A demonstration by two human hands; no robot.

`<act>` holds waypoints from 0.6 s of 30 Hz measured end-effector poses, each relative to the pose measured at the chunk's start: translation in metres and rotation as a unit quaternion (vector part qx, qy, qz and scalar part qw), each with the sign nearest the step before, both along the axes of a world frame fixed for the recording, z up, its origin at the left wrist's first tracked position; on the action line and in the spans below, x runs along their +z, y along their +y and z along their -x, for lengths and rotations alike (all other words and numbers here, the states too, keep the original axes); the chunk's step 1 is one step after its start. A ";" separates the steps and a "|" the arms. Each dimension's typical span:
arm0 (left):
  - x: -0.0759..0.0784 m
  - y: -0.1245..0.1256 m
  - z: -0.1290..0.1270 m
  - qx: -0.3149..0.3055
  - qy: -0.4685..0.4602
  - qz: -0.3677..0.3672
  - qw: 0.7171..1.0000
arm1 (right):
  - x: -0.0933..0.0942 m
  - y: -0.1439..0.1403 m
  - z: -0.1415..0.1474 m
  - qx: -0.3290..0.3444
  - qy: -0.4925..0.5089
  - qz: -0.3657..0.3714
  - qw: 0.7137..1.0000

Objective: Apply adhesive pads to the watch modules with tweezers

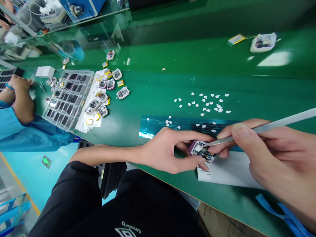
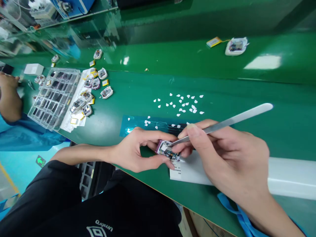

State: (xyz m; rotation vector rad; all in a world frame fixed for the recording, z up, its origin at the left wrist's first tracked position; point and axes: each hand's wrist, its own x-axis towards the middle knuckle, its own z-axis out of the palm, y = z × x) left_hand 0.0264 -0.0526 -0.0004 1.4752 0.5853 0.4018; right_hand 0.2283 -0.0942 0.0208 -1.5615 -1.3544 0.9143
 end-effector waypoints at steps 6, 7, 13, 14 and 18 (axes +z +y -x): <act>-0.001 0.000 0.000 -0.003 0.000 0.005 1.000 | 0.002 0.002 0.002 0.002 -0.017 -0.001 1.000; -0.001 0.000 0.000 -0.001 -0.003 0.004 1.000 | 0.002 0.002 0.002 0.003 -0.021 0.000 1.000; 0.000 -0.001 -0.001 0.007 -0.017 -0.005 1.000 | 0.000 0.003 0.002 0.005 -0.021 -0.004 1.000; 0.000 -0.001 -0.002 0.009 -0.017 -0.006 1.000 | -0.001 0.002 0.004 0.006 -0.022 -0.005 1.000; -0.001 0.000 -0.002 0.014 -0.002 -0.001 1.000 | -0.004 -0.002 0.003 -0.001 -0.043 -0.004 0.999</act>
